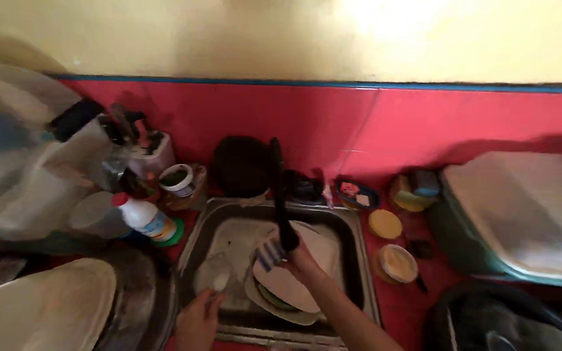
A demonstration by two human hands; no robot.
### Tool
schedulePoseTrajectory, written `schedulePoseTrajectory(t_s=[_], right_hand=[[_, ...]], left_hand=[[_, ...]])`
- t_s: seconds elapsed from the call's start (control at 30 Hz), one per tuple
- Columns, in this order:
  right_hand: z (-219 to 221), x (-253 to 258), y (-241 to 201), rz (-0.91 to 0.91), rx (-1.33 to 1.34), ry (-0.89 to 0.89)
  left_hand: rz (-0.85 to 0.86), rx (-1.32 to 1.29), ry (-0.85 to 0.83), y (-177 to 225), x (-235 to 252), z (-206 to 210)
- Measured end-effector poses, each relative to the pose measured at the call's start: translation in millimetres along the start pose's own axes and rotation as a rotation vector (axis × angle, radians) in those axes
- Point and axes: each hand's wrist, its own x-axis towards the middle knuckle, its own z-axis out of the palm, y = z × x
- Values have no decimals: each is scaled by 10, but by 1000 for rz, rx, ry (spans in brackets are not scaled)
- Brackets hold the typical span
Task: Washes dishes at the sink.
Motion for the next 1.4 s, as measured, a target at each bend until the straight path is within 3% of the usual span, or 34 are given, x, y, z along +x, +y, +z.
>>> schedulePoseTrajectory(t_s=[0.1,0.17,0.27,0.4,0.47,0.53,0.63,0.7,0.77,0.9,0.93,1.0,1.23,1.4], right_hand=[[-177,-243,-60,-233,-580,1],[-365,-528,-115,-285,-775,21],[-733,-1064,-325,-329,-851,79],[-1263,-1911,-810,-389,-793,210],[-1546,-2336,-999,-434,-740,296],[-1829,-2732,-1135,-454,-716,379],[-2188,-3230,-1213,-415,-800,498],[-2392,-3428,-1159,-381,-877,515],[-2534,-3506,-1067,-374,-921,487],[-2626,-3510,-939,-323,-950,426],[-2633,-3496,-932,-310,-962,410],[-2649,-3478,-923,-310,-981,378],[-2682,-3446,-924,-282,-1019,303],[-2725,-3412,-812,-347,-1112,388]], left_hand=[[108,71,-78,20,90,93],[199,68,-145,25,164,245],[312,113,-241,155,295,558],[364,219,-368,628,527,885],[330,53,-384,799,656,1024],[66,-348,-410,927,775,1183],[-564,-1171,-472,1069,878,1355],[-750,-1376,-527,1112,875,1355],[-629,-1244,-499,1151,832,1307],[209,-120,-442,1114,753,1086],[342,79,-433,1113,736,1044],[424,261,-430,1077,705,1003],[541,222,-294,922,641,1002],[474,242,-318,1006,626,976]])
